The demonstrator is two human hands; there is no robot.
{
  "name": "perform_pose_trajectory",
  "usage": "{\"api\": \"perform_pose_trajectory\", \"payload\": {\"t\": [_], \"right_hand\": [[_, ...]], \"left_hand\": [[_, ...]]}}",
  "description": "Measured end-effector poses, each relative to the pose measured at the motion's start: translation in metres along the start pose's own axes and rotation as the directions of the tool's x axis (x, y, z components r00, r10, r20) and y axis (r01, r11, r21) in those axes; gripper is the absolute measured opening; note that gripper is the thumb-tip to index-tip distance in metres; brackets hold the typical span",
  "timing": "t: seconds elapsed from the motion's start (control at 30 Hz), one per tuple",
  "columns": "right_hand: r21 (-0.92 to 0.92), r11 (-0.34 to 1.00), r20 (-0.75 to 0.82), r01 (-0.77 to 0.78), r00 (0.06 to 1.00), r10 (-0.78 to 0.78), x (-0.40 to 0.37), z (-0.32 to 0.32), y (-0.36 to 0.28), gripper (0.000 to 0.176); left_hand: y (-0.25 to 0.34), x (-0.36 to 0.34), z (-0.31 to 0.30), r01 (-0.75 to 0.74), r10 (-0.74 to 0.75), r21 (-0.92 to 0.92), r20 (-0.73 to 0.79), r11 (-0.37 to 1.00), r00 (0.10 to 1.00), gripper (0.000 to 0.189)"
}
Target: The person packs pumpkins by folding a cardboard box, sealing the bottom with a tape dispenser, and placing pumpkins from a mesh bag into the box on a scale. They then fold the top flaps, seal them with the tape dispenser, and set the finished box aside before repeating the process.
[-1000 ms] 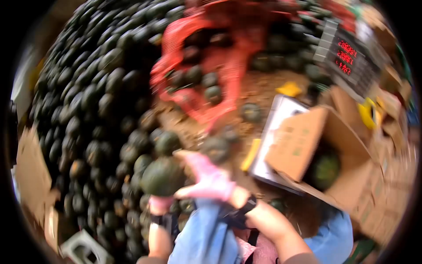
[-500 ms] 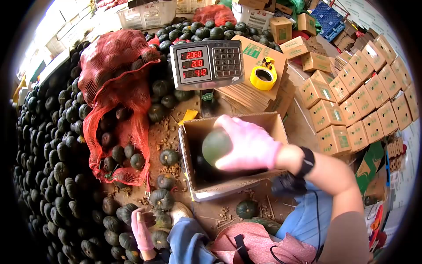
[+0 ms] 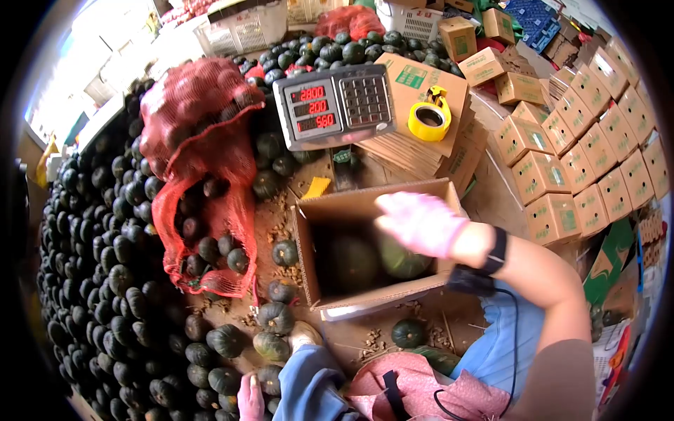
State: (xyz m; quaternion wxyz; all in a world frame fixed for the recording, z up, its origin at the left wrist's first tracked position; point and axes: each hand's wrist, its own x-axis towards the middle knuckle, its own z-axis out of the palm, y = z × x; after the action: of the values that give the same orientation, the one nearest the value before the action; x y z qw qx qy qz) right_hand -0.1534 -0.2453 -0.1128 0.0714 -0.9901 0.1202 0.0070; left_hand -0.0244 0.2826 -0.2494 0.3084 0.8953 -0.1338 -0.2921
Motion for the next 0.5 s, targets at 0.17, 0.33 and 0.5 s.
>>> {"api": "perform_pose_trajectory", "payload": {"t": [0.17, 0.33, 0.5], "right_hand": [[0.162, 0.934, -0.43, -0.317, 0.829, 0.356, -0.144, -0.124, 0.018, 0.029], [0.352, 0.733, -0.611, -0.582, 0.451, 0.651, -0.342, -0.168, 0.09, 0.026], [0.714, 0.629, -0.451, -0.307, 0.486, 0.749, -0.408, -0.216, 0.081, 0.036]], "left_hand": [[0.03, -0.055, -0.073, 0.015, -0.04, -0.188, -0.131, 0.982, 0.991, 0.048], [0.065, -0.106, -0.115, -0.223, 0.154, -0.243, -0.272, 0.944, 0.95, 0.043], [0.154, -0.085, -0.122, -0.743, 0.836, 0.388, -0.31, 0.545, 0.452, 0.027]]}}
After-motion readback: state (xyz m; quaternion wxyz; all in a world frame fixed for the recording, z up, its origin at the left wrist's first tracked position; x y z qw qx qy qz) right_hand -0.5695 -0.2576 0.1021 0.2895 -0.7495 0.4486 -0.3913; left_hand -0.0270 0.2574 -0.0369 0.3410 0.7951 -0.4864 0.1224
